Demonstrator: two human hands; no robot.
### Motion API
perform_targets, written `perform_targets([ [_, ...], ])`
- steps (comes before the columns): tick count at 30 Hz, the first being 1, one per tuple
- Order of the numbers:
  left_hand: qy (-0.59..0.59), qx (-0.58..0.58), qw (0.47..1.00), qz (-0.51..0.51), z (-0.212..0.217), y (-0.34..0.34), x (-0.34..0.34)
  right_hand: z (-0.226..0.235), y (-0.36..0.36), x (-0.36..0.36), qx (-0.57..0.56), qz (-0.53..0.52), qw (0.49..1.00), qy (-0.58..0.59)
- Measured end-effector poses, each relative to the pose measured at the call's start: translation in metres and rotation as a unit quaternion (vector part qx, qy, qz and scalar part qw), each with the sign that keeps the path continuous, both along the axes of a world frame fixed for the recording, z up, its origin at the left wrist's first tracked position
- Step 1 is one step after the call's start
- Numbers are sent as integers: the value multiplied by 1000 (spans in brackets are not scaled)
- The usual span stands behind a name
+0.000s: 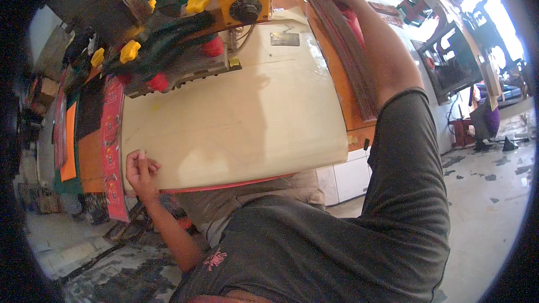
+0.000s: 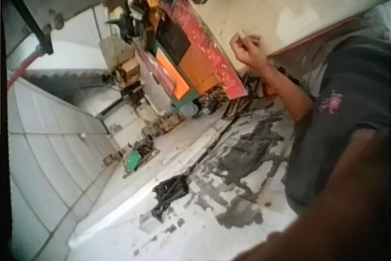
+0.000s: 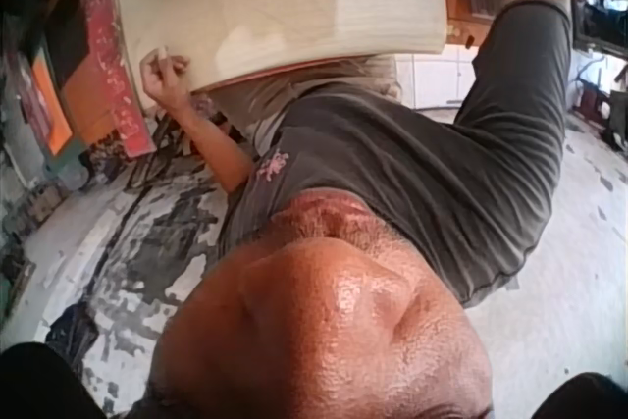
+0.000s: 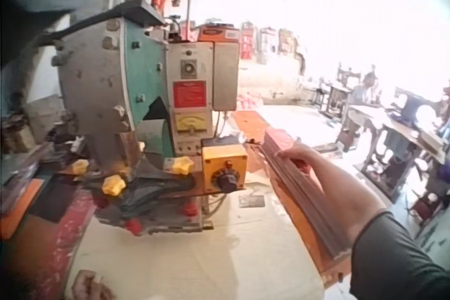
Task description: The person folds a printed plastic sauce packet along its pre-scored lines by hand and places it onto a stack on a table.
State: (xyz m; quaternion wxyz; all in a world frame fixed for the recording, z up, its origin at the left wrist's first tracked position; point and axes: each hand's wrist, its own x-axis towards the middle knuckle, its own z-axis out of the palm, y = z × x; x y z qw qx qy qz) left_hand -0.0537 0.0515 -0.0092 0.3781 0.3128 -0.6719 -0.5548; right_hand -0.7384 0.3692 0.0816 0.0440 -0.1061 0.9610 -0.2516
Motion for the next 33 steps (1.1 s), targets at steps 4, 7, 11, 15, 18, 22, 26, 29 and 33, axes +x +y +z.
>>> perform_targets([
  [4,14,-2,1000,-9,-2,-1,-3,-10,-2,-5,99,-19,982,158],
  [7,8,-5,1000,4,2,2,-2,-16,-8,5,95,30,965,242],
  [11,-3,-5,1000,13,0,2,-1,-26,-7,8,156,77,965,196],
  [15,5,-4,1000,7,0,3,-2,-28,-6,3,186,68,964,175],
  [18,17,3,1000,3,-1,2,0,-24,-13,12,172,67,967,174],
  [22,24,18,1000,6,1,3,1,-22,-15,13,165,91,959,211],
  [26,12,10,1000,10,3,2,6,-4,-33,45,188,64,949,245],
  [29,33,30,999,-7,8,3,-3,3,-11,46,211,146,893,369],
  [33,25,21,999,-16,9,2,1,-5,-25,87,282,252,850,368],
])
